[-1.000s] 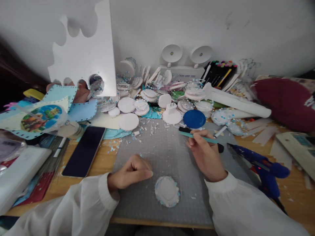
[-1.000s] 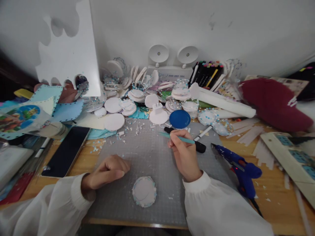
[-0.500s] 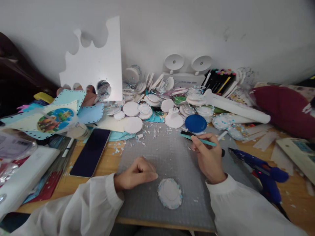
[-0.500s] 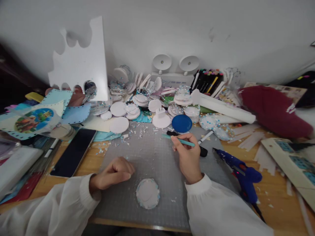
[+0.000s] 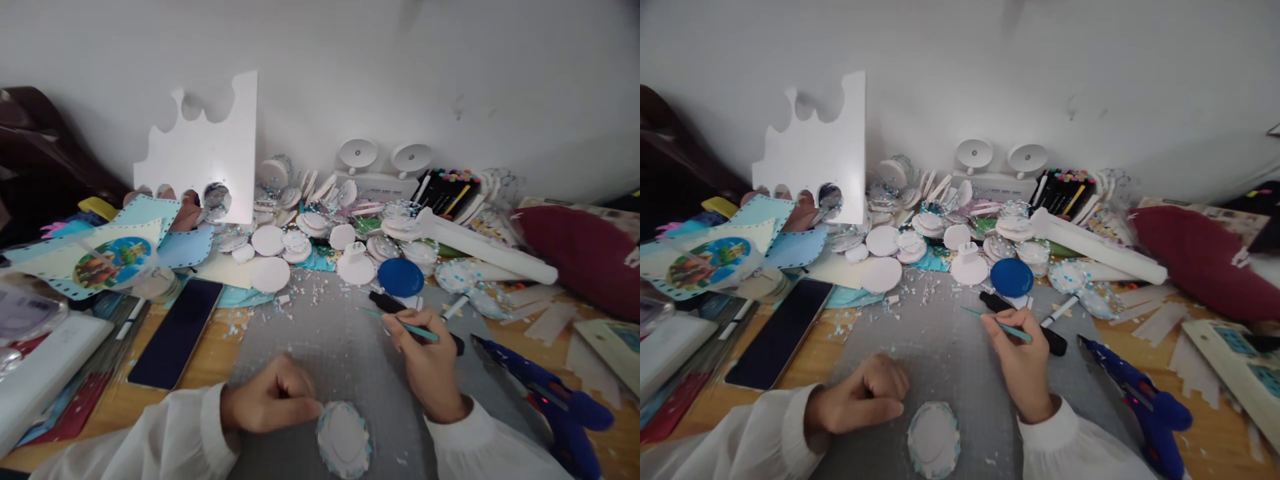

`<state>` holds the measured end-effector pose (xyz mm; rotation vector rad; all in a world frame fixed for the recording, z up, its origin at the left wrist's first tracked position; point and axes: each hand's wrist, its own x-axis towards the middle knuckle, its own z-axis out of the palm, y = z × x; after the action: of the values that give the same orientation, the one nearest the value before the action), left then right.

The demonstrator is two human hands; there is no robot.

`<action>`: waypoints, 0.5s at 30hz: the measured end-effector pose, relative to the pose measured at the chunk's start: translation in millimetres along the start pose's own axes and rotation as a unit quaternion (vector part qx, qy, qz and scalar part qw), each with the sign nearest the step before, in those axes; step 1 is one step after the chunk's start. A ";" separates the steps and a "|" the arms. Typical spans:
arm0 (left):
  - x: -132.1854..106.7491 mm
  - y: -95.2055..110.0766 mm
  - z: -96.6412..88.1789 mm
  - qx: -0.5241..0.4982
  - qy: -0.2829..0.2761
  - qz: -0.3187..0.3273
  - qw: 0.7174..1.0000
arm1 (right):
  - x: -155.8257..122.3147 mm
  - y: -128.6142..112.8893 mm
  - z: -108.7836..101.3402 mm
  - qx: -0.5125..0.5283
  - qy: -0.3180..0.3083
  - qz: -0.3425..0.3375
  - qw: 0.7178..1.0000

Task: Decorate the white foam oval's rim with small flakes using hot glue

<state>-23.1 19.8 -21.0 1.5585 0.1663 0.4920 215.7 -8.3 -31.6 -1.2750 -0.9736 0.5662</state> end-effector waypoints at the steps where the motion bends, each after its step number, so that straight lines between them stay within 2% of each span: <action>1: 0.0 -0.4 1.8 0.022 0.006 -0.004 1.000 | -1.0 -1.4 0.3 -0.005 -0.003 -0.002 1.000; 9: 1.7 2.4 19.7 0.239 0.025 -0.037 0.970 | -10.2 -9.0 4.4 -0.030 -0.045 -0.049 0.997; 12: 1.7 3.1 20.9 0.284 0.006 -0.025 0.958 | -12.1 -11.3 9.1 -0.036 -0.074 -0.066 0.994; 15: 1.2 3.0 19.8 0.300 0.004 -0.015 0.954 | -8.5 -14.0 22.3 -0.044 -0.132 -0.079 0.987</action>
<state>-14.6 2.0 -17.4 2.1443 0.3707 0.4459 190.3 -6.8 -20.8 -1.2067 -1.3207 0.5834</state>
